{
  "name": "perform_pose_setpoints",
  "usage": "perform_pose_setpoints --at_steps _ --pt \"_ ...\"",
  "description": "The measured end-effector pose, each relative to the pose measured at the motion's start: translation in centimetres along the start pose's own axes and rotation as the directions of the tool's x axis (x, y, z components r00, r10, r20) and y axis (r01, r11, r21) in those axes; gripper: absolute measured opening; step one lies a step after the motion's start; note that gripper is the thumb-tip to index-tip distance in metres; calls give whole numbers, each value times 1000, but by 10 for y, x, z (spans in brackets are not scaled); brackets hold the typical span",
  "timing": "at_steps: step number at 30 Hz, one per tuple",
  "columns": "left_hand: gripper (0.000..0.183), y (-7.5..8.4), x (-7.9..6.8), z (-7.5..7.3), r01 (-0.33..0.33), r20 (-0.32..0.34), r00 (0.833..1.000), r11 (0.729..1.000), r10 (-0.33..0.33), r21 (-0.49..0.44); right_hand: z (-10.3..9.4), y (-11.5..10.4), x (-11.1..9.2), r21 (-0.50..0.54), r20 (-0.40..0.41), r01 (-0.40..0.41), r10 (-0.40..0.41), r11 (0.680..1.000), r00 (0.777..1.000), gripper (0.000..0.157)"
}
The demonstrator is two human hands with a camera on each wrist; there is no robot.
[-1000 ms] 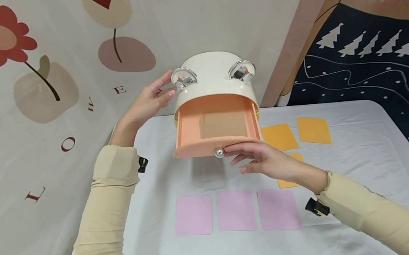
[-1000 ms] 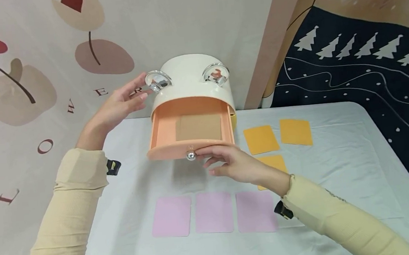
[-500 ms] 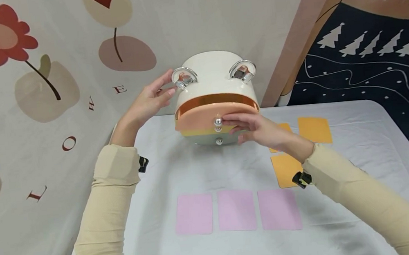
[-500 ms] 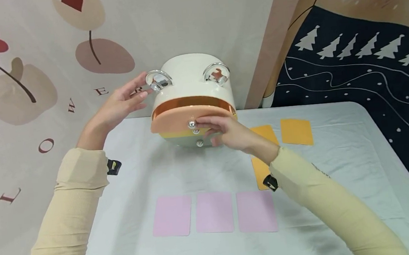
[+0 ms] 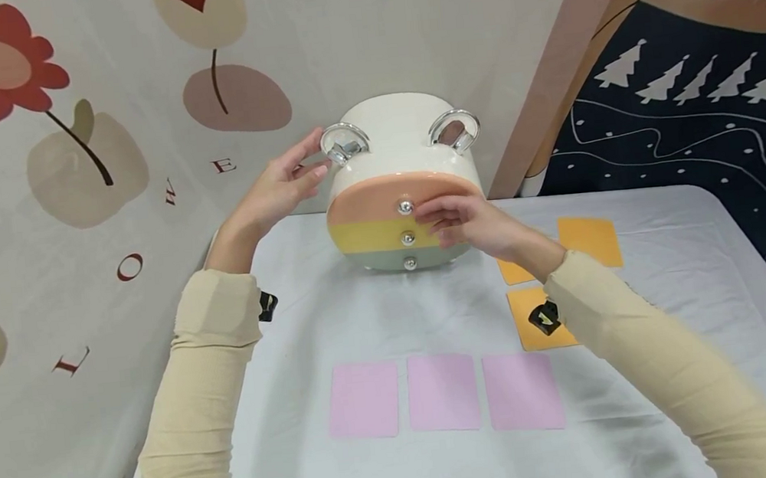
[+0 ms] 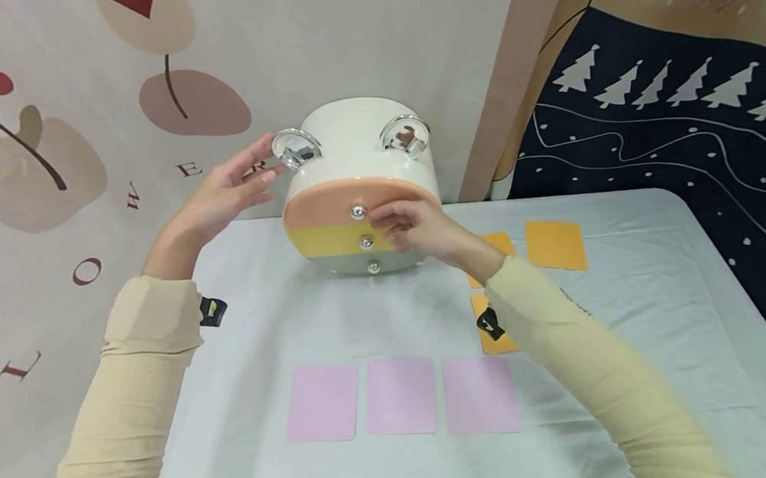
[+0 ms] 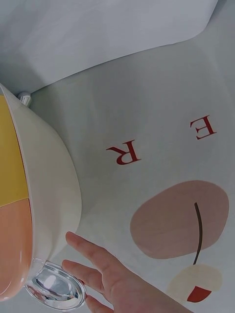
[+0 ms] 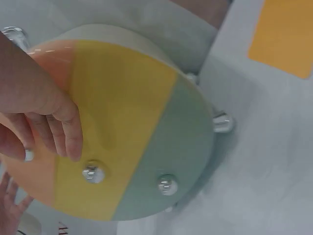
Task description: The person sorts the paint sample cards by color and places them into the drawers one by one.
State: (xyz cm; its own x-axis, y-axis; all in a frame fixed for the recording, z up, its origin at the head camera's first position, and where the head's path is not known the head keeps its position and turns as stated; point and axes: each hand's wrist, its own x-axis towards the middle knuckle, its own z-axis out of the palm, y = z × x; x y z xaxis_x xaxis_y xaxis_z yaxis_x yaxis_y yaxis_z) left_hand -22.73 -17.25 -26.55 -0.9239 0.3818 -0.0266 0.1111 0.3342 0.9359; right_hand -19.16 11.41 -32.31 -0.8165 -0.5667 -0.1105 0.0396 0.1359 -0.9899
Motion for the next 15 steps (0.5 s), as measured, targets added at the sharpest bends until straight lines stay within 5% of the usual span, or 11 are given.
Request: perform_pose_setpoints --at_steps 8,15 --pt "59 0 -1 0 -4 11 1000 1000 4 9 8 34 8 -4 5 -61 61 998 998 46" --pt "59 0 0 0 -2 9 1000 1000 2 1 14 41 15 50 15 -99 98 994 995 49"
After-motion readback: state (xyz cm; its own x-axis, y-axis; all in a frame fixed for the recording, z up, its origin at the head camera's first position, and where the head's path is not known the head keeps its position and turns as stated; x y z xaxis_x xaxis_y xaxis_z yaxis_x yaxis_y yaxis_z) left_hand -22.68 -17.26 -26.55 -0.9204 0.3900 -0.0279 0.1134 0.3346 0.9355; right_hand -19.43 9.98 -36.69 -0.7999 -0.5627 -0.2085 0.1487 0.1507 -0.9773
